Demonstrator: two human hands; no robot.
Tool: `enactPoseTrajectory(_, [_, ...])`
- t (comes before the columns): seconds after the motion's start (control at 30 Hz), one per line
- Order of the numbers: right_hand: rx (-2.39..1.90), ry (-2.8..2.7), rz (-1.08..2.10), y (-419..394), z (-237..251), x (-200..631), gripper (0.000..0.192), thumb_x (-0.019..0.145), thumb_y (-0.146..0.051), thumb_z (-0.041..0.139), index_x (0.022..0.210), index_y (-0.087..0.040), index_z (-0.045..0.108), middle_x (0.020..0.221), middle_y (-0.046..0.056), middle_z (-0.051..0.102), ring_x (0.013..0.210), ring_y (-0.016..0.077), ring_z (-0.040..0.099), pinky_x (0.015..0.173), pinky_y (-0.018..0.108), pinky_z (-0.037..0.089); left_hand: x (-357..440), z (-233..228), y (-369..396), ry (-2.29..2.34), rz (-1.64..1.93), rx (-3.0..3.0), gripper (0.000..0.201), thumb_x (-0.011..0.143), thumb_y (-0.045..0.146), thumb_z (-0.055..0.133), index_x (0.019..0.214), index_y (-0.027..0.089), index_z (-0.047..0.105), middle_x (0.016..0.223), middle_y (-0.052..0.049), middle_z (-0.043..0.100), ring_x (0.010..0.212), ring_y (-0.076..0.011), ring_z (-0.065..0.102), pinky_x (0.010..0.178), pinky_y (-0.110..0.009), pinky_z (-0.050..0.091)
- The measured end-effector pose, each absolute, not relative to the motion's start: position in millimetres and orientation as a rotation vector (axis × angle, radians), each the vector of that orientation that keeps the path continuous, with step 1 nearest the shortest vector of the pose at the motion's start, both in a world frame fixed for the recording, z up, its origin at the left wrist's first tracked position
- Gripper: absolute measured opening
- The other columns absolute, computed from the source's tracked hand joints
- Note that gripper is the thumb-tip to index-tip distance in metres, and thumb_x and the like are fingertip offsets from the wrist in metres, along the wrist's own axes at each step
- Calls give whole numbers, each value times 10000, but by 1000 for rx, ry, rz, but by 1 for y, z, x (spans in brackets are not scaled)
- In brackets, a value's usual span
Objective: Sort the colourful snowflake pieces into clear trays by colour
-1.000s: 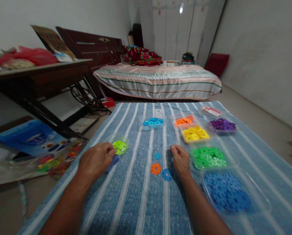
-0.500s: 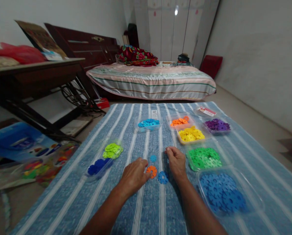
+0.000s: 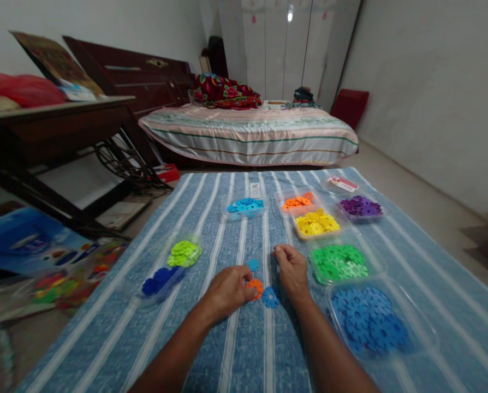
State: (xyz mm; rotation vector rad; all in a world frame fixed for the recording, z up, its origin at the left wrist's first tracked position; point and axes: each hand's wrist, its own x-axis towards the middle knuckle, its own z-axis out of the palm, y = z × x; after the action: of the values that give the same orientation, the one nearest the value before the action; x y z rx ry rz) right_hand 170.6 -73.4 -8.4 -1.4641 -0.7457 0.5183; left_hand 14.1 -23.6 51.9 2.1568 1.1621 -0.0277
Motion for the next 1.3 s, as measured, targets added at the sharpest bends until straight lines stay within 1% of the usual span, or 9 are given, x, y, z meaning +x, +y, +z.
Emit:
enactPoseTrajectory(0.17, [-1452,-744,523,-73,-8,171,333,841,-434,534,782,-148,695,693,8,651,683,168,577,659,264,419,19,51,-22,1126,-13,2162,79,614,206,604,623,176,532,601,34,538,584,-114,472,532,-231,282])
enactPoseTrajectory(0.37, [-1456,-733,525,-72,-6,170,325,839,-434,539,769,-156,694,688,5,652,689,171,584,674,262,426,9,55,1,1017,41,1779,208,622,348,619,605,176,504,474,44,512,437,-91,432,442,-211,286])
enactPoseTrajectory(0.53, [-1454,-751,523,-71,-4,169,315,847,-404,526,751,-154,691,661,-7,626,668,161,565,653,250,413,42,83,24,1023,149,1781,230,625,338,658,586,164,513,442,41,520,392,-76,434,413,-192,290])
enactPoseTrajectory(0.67, [-1439,-743,536,-70,-4,169,317,845,-401,521,747,-154,693,662,-4,625,669,160,567,645,250,410,102,109,40,971,440,1632,238,646,308,706,632,148,530,515,28,567,394,-51,439,401,-173,294])
enactPoseTrajectory(0.8, [-1432,-743,524,-70,-5,169,317,841,-406,526,747,-155,694,663,0,633,670,165,576,648,256,420,150,121,48,929,831,1367,237,662,256,718,788,148,550,685,0,645,537,-82,588,496,-178,428])
enactPoseTrajectory(0.87, [-1428,-743,518,-70,-5,170,314,842,-404,526,751,-156,697,671,2,641,674,167,580,651,258,425,156,115,49,973,882,1384,224,669,245,704,798,148,549,714,-8,654,580,-95,614,518,-182,444])
enactPoseTrajectory(1.07, [-1454,-727,523,-71,-5,171,307,839,-406,532,772,-159,702,670,-2,641,665,161,571,649,253,417,107,79,45,1135,525,2033,67,706,220,606,680,159,594,578,18,580,577,-128,583,550,-219,400])
enactPoseTrajectory(1.17, [-1452,-721,541,-72,-4,172,312,841,-413,527,795,-157,699,689,0,647,689,168,580,666,255,421,78,70,40,1268,235,2358,90,722,252,614,682,172,626,615,3,600,660,-159,593,598,-245,377])
enactPoseTrajectory(1.3, [-1451,-718,547,-73,-3,172,317,842,-418,524,791,-152,690,698,4,643,698,173,578,676,260,418,57,66,28,1287,-78,2462,136,725,308,649,780,184,663,738,-26,656,747,-188,617,628,-258,371])
